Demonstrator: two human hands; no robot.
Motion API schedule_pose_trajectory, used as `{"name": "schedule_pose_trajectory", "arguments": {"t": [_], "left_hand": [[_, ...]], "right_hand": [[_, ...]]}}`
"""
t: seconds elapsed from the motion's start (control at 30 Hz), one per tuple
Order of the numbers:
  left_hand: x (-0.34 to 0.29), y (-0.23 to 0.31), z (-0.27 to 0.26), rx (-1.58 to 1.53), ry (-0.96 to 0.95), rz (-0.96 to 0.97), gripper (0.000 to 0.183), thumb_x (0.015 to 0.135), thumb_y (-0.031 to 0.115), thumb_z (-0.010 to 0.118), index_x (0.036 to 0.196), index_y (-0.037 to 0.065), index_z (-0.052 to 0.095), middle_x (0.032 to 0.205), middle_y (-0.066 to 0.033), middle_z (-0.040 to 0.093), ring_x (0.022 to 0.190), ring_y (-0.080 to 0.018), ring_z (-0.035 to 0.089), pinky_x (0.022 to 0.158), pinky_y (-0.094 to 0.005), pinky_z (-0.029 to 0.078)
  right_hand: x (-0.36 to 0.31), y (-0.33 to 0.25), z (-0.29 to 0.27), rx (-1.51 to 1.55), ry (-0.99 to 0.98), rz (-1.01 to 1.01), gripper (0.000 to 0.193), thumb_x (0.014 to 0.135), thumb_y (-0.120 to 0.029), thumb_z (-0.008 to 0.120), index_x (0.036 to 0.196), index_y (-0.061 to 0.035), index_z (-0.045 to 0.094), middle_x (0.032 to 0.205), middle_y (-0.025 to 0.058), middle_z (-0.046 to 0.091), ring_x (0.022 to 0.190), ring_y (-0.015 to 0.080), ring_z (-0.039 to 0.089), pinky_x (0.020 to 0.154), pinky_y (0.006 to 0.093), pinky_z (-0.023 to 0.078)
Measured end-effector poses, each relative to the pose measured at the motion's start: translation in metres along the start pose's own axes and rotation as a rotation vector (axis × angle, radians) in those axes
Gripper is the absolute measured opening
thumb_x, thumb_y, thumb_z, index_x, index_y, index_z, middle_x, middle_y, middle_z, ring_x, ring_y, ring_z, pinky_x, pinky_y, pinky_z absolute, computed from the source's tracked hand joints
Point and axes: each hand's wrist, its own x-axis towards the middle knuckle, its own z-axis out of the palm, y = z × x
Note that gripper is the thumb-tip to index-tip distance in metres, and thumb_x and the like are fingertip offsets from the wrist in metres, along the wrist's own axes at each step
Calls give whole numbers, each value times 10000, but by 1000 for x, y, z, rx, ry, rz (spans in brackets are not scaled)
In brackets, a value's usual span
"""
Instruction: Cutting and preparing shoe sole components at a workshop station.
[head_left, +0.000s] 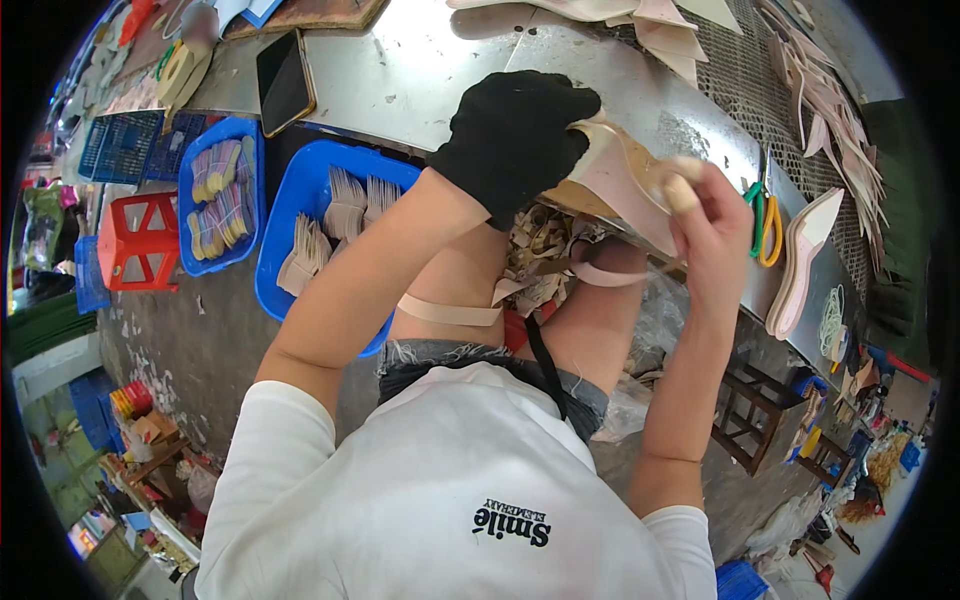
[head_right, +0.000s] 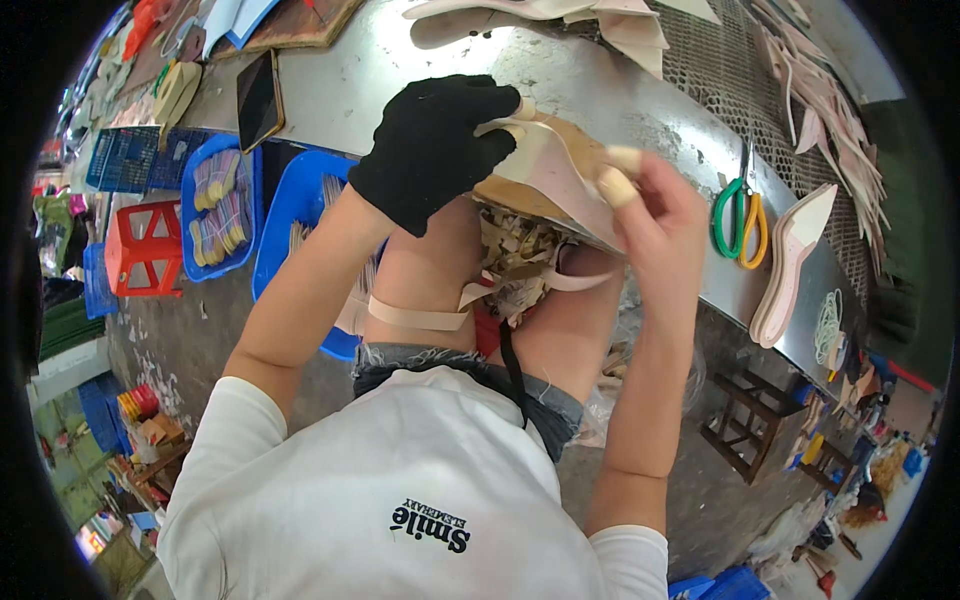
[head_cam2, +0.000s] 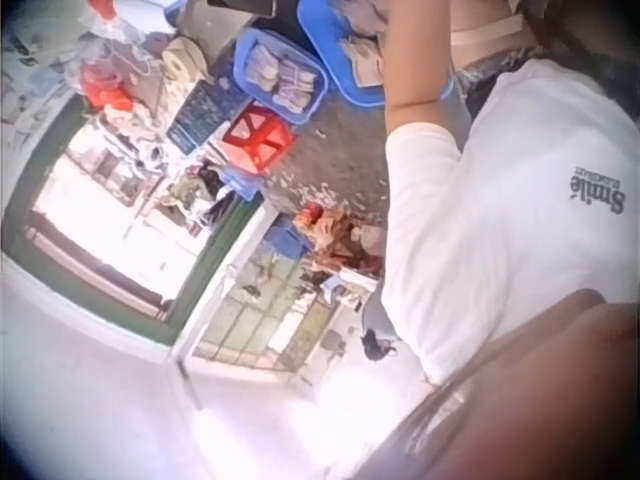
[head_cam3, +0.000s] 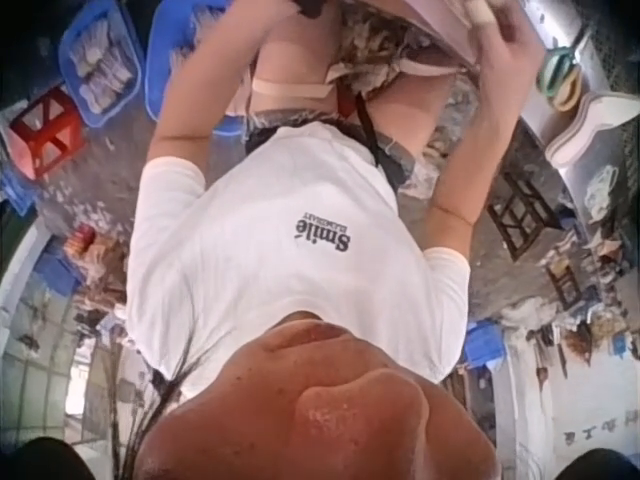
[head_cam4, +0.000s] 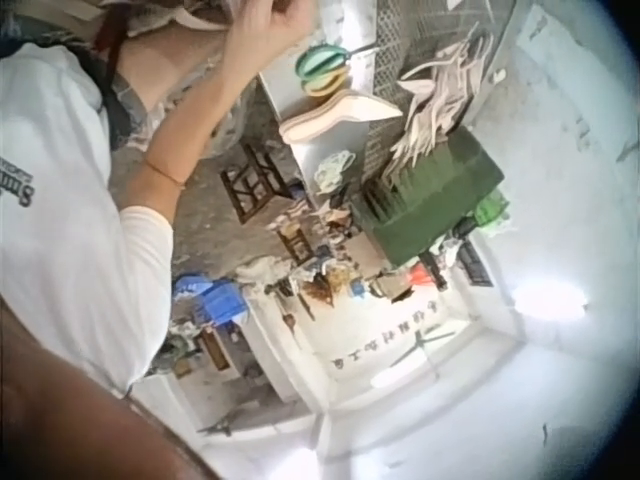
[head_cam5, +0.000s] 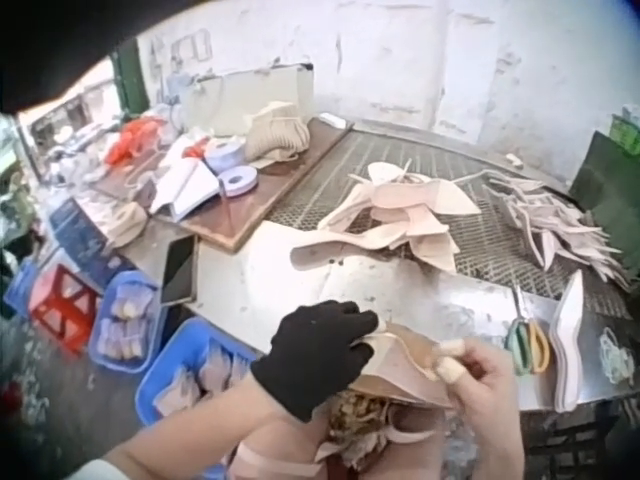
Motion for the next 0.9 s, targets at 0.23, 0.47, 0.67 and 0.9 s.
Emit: {"name": "schedule_pose_trajectory", "arguments": {"t": [0.23,0.47,0.67,0.9], "left_hand": [[-1,-4,2,-36,7,-1,273,696,186,663,949,83,669,844,-116,660,803,-304,633,722,-402,501],[-1,-5,1,-92,5,-18,279,694,178,655,951,68,664,823,-130,652,772,-321,626,706,-407,498],[-1,-7,1,-86,-26,-6,293,701,180,655,968,58,649,841,-127,644,787,-317,619,710,-410,495],[-2,2,-8,-154,-38,2,305,692,92,727,986,52,655,903,-120,635,786,-310,633,678,-352,511]], "right_hand": [[30,23,28,-20,15,-156,163,828,-45,663,983,5,649,771,-31,600,599,12,465,527,168,358],[32,24,38,-215,112,-190,151,791,-21,682,935,14,652,861,10,582,635,44,508,582,196,414],[23,22,46,-618,261,-665,90,753,-4,670,841,-20,652,893,71,598,628,165,568,589,266,456],[34,8,33,-583,29,-514,116,739,-28,665,854,-21,652,811,82,603,609,172,567,558,270,440]]}}
